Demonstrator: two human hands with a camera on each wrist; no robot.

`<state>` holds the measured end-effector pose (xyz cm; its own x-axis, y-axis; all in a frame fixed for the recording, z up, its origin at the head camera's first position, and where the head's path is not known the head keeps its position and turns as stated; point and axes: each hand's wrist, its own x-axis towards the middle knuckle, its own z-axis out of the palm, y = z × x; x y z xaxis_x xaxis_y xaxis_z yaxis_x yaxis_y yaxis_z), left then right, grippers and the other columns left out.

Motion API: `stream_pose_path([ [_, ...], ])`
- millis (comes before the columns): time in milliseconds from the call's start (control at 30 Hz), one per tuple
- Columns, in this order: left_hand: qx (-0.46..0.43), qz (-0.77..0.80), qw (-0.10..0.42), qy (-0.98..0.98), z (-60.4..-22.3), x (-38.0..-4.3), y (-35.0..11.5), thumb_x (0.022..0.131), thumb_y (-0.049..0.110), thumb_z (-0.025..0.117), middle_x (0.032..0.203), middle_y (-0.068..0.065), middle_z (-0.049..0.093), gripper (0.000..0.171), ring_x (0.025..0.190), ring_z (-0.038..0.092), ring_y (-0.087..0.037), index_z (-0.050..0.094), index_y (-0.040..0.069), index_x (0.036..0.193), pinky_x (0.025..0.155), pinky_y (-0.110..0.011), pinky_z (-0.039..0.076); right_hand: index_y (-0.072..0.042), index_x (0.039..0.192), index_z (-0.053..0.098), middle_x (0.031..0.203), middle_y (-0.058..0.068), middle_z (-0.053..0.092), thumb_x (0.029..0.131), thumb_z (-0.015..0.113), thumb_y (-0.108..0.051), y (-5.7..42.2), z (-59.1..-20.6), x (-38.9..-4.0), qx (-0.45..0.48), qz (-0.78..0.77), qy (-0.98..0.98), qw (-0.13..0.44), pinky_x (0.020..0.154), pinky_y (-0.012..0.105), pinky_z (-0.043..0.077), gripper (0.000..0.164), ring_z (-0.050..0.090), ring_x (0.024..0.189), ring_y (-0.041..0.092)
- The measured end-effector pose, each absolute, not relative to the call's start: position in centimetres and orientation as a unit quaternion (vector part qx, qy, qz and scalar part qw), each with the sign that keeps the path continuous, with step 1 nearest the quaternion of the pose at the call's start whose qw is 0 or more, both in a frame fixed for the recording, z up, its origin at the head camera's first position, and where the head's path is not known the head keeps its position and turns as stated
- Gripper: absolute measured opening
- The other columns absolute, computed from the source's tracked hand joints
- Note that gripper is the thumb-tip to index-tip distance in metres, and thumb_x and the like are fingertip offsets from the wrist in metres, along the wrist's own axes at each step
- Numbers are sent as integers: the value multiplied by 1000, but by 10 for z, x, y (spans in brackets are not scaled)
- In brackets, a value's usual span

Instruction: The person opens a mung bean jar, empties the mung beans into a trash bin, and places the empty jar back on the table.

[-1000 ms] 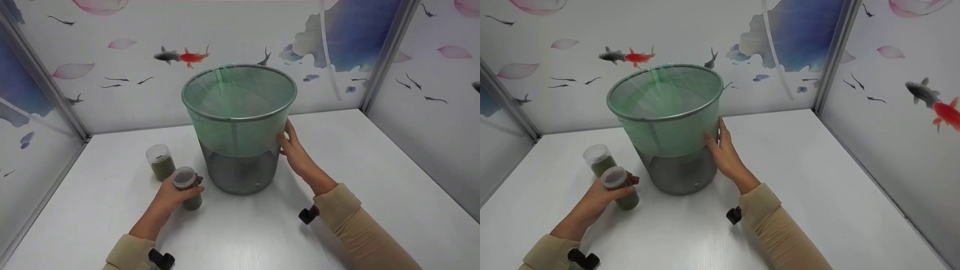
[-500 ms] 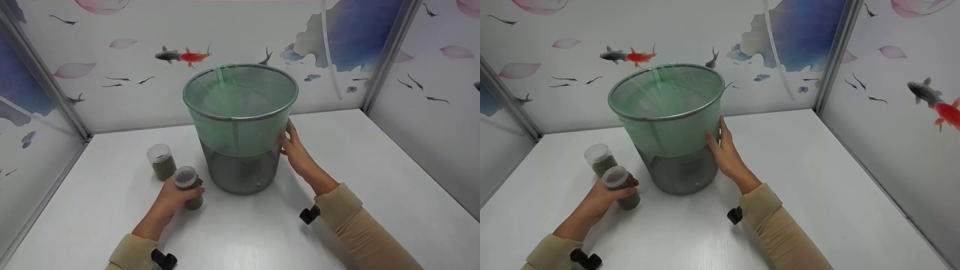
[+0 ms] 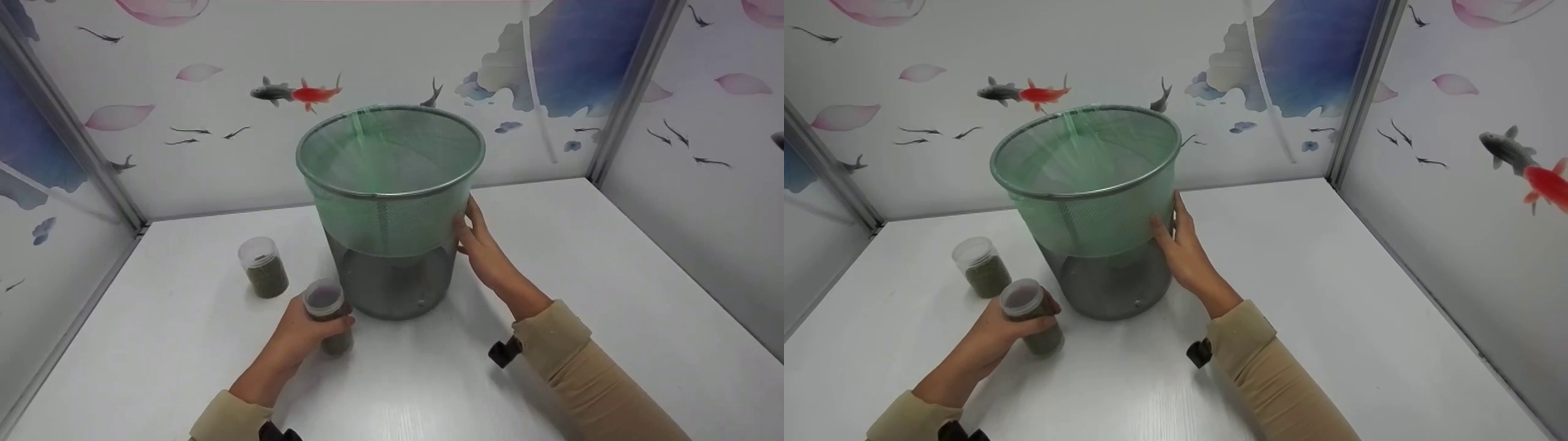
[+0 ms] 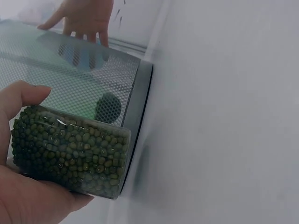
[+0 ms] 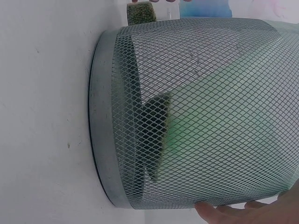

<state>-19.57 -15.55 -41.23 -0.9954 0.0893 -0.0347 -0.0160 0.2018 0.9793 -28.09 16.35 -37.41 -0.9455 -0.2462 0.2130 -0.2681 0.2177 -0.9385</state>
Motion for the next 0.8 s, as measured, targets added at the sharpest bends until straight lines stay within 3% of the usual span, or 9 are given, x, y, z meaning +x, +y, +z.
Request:
stream_pose_path([
  [133, 39, 627, 63, 775, -411, -189, -142, 80, 8, 86, 126, -10, 68, 65, 123, 62, -26, 59, 2, 139, 114, -57, 42, -18, 171, -10, 177, 16, 3, 99, 33, -82, 163, -374, -281, 163, 597, -785, 11, 122, 65, 31, 105, 20, 160, 42],
  [433, 107, 633, 89, 761, -416, -182, -109, 81, 9, 85, 110, -7, 73, 52, 108, 66, -19, 64, 0, 127, 108, -48, 45, -19, 171, -9, 177, 15, 4, 100, 34, -80, 163, -374, -281, 158, 600, -784, 10, 122, 64, 31, 103, 20, 161, 41],
  [800, 138, 622, 102, 764, -423, -181, -87, 81, 7, 85, 111, -4, 75, 53, 113, 66, -17, 63, 3, 130, 114, -55, 41, -21, 172, -9, 177, 14, 4, 107, 33, -70, 164, -375, -281, 162, 603, -781, 7, 123, 65, 29, 91, 20, 161, 40],
])
